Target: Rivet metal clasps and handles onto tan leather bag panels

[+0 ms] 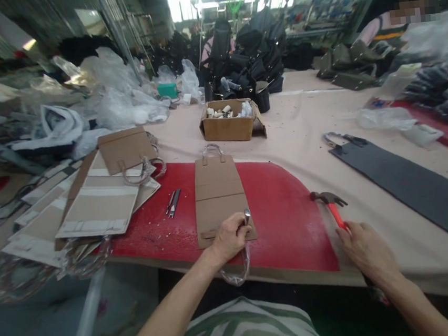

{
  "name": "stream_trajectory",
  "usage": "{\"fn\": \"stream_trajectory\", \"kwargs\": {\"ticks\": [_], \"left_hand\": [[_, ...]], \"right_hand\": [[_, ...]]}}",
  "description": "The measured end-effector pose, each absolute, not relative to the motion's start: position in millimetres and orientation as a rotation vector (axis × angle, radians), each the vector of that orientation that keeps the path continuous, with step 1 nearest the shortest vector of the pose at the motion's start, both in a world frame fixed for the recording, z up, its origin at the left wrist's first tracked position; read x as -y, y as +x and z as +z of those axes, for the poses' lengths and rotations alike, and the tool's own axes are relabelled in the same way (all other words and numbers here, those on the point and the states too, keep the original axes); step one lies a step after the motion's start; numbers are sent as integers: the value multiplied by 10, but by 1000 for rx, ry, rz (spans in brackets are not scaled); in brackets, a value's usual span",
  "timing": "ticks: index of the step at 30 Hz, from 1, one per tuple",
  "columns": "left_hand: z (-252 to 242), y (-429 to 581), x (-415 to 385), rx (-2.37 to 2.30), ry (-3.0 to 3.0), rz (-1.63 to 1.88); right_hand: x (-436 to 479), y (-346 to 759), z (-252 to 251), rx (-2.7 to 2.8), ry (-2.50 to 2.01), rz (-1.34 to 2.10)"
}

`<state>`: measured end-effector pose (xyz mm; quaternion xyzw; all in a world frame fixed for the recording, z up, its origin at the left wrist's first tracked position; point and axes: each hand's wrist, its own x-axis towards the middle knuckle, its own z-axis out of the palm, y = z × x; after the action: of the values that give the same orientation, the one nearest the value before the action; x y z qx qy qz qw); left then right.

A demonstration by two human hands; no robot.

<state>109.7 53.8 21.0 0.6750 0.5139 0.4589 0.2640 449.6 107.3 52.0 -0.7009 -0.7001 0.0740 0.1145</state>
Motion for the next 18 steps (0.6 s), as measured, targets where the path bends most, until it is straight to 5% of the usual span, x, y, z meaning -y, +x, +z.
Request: {"fn": "stream_trajectory", "kwargs": {"ticks": [2, 6, 15, 18], "left_hand": [[222, 1092, -520, -1397, 1798, 1223], [233, 1123, -490, -1443, 1786, 1151], [543, 481, -691, -1561, 997, 1595], [733, -60, -620, -2046, 1213, 1215]], "right_hand": [[-1027, 4149, 576, 2143, -1651, 5], [-869, 3275, 559, 2305, -1113, 336], [-701, 2865, 128, 2365, -1044, 529], [-731, 2895, 123, 2355, -1032, 527]]}}
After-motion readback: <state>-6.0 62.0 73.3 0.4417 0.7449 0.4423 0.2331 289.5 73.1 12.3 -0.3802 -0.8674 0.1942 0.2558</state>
